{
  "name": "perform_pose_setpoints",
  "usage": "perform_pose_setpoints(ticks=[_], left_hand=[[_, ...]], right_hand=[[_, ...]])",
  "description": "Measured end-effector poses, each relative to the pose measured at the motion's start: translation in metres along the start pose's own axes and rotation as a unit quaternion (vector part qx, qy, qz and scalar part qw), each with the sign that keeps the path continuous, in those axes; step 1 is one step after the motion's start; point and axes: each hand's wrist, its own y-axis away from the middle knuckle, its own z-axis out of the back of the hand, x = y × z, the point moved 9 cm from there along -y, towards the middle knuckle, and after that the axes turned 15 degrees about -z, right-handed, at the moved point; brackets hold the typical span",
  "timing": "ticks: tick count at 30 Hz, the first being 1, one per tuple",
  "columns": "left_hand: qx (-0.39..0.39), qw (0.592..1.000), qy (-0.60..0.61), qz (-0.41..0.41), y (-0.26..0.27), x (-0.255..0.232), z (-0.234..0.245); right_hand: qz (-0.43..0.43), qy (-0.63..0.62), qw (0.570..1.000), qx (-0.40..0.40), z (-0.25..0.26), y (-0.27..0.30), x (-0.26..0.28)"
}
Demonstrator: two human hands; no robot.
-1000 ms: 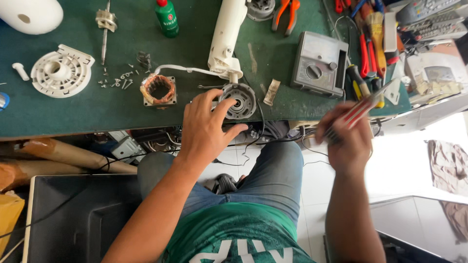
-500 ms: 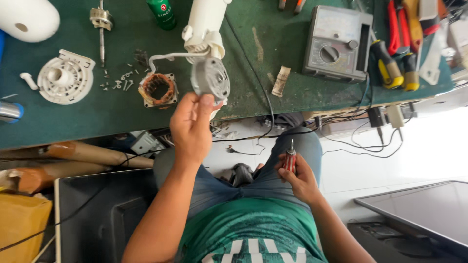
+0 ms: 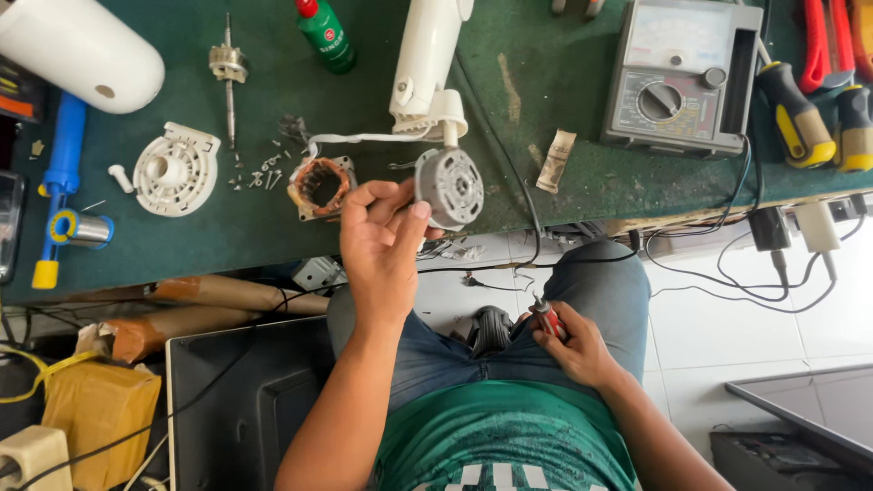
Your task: The person cleans a small metal component with a cloth, then uses a screwdriver to pry a part out of a circular metal housing. They retrieve a small ring from a plastic container and apply glue to it before placing it into the housing.
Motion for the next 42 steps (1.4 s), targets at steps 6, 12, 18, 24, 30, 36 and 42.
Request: perform_pose_setpoints(ticks=[6,12,18,24,30,36,42], left_hand=[[0.012,1.000,-0.027,-0.006,0.000,0.012,0.013],[-0.013,1.000,-0.028,0.005,0.003,0.020,0.023],[-0.022,0.999,-0.030,0.001,0.005,0.026,0.030],[-0.030,0.999,-0.026,-0.010,0.006,0.028,0.032],[-0.033,0.999,-0.028,-0.014,0.007,0.032,0.037],[-0.029,0.999,-0.037,-0.021,0.007,0.028,0.034],[0.003,0.998,-0.052,-0.041,0.009,0.026,0.030]], right_hand=[[0.003,0.002,1.000,-0.012,0.001,-0.001,-0.006],[-0.012,-0.008,1.000,-0.009,0.002,-0.006,-0.010],[-0.016,-0.005,1.000,-0.001,0.001,-0.012,-0.026],[-0.021,-0.013,1.000,-0.002,0.003,-0.015,-0.032],[-0.022,-0.022,1.000,0.004,0.002,-0.016,-0.023],[-0.011,-0.022,1.000,0.002,0.003,-0.017,-0.021],[-0.005,-0.018,1.000,-0.001,0.004,-0.017,-0.017]])
